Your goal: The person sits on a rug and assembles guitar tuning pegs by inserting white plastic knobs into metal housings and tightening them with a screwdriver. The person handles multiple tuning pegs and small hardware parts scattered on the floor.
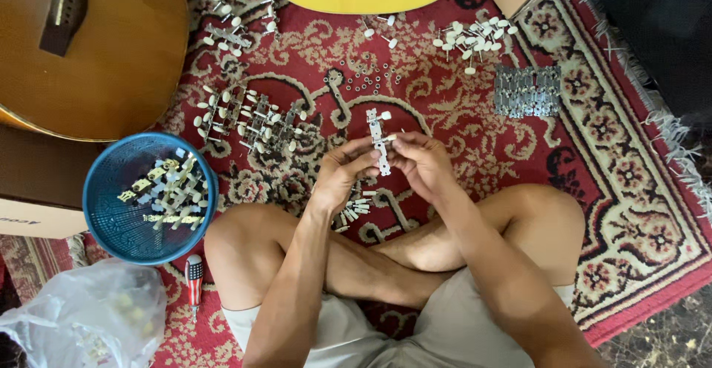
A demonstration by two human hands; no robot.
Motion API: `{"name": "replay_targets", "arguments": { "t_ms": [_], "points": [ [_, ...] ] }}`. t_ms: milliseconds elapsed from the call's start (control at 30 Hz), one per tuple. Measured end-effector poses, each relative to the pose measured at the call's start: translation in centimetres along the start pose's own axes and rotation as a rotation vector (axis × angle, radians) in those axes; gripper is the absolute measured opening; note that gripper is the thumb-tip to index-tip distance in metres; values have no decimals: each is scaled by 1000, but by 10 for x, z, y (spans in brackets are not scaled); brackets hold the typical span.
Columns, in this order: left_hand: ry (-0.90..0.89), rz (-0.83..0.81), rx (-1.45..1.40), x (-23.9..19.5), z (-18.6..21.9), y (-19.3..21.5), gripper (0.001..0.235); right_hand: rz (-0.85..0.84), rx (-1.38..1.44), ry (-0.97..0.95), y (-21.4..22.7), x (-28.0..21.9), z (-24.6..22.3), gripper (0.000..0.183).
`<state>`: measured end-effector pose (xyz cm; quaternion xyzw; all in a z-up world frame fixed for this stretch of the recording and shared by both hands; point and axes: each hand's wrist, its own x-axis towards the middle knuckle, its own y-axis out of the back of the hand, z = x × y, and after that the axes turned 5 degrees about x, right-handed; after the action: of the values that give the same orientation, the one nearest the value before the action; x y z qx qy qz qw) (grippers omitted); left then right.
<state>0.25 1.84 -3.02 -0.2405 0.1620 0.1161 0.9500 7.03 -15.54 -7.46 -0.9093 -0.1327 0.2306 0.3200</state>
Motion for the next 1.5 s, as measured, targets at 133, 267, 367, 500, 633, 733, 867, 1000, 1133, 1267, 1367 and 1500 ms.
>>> {"name": "replay_targets", "arguments": {
  "t_ms": [133,267,367,500,633,733,867,1000,1133,1267,1367,1500],
  "points": [
    [15,-25,-60,2,-9,3,38,34,84,-89,6,0,19,11],
    [51,-50,-50,3,-13,3,37,59,128,-112,-17,-15,6,9],
    [65,-41,-41,2,-10,1,39,52,191,-171,-19,-15,9,7],
    [71,-38,-46,0,-7,-2,42,59,321,-214,-14,-12,21,8],
    [74,-26,-68,1,-7,-4,44,70,344,-231,-12,-12,16,9],
    [73,-25,-60,2,-8,-5,42,60,175,-151,-24,-16,6,7],
    [88,-17,-55,1,-5,-6,40,72,175,-134,-13,-14,14,7],
    [75,25,-45,5,-12,-3,36,117,8,-83,-12,-11,12,4],
    [77,79,-2,7,-11,-1,27,12,-549,277,-21,-13,-2,18],
    [97,84,39,4,-10,-4,26,-68,-821,544,-16,-12,5,30],
    [94,98,27,6,-15,-3,22,-34,-900,703,-18,-8,11,24],
    [87,150,30,5,-13,-6,17,-2,-901,663,-17,-4,18,22]
  ]
}}
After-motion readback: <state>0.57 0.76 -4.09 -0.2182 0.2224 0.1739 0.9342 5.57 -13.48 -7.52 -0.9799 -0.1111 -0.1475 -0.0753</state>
